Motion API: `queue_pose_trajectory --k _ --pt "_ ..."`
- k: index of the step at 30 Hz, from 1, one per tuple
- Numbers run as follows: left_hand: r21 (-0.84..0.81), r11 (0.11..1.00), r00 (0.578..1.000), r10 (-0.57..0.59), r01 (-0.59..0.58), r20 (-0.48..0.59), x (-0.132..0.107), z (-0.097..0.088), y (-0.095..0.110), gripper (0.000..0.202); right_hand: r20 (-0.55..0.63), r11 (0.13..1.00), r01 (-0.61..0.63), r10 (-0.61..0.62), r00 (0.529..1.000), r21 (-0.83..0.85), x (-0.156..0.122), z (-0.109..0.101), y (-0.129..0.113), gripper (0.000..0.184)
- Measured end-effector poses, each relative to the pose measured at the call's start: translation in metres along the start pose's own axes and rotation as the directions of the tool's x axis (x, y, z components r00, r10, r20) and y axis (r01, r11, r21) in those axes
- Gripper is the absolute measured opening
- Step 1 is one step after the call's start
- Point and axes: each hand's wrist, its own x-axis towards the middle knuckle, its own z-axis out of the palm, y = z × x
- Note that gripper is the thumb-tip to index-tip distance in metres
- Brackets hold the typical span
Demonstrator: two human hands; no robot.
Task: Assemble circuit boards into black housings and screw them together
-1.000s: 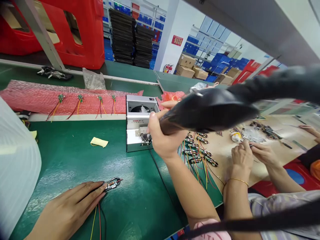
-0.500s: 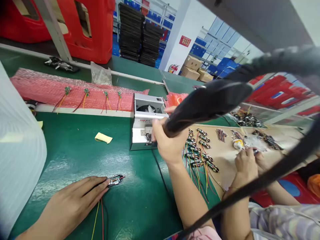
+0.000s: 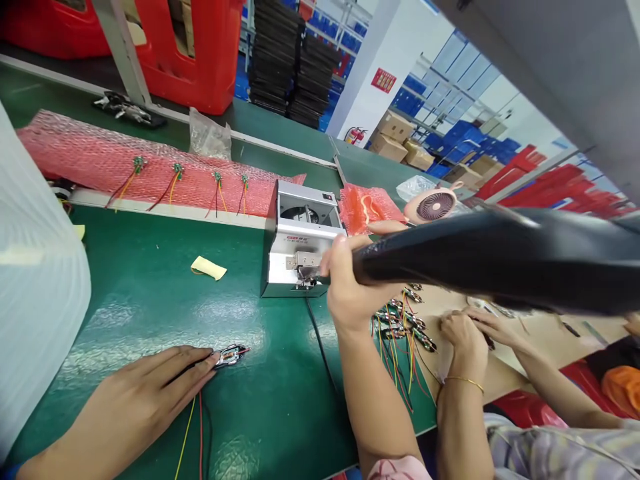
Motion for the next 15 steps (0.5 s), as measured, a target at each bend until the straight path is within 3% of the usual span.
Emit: queue_pose_trajectory --k 3,7,12,15 --pt "0.016 1.0 1.0 -0.004 0.004 -0.011 -0.001 0.001 0.0 0.036 0.021 0.995 0.038 -0.04 0.999 0.094 0.004 0.006 0.01 0.029" --pt "0.015 1.0 1.0 -0.002 0.002 0.001 -0.002 0.001 0.001 0.036 0.107 0.995 -0.025 0.015 0.994 0.1 0.009 0.004 0.014 0.026" --pt "-0.005 1.0 0.999 -0.017 0.017 0.037 0.001 -0.002 0.003 0.037 0.17 0.969 -0.2 0.175 0.97 0.145 -0.001 -0.005 -0.007 0.029" --pt "-0.019 1.0 1.0 -0.01 0.01 0.015 0.003 -0.002 0.004 0.035 0.118 0.979 -0.136 0.119 0.986 0.15 -0.009 -0.009 -0.019 0.029"
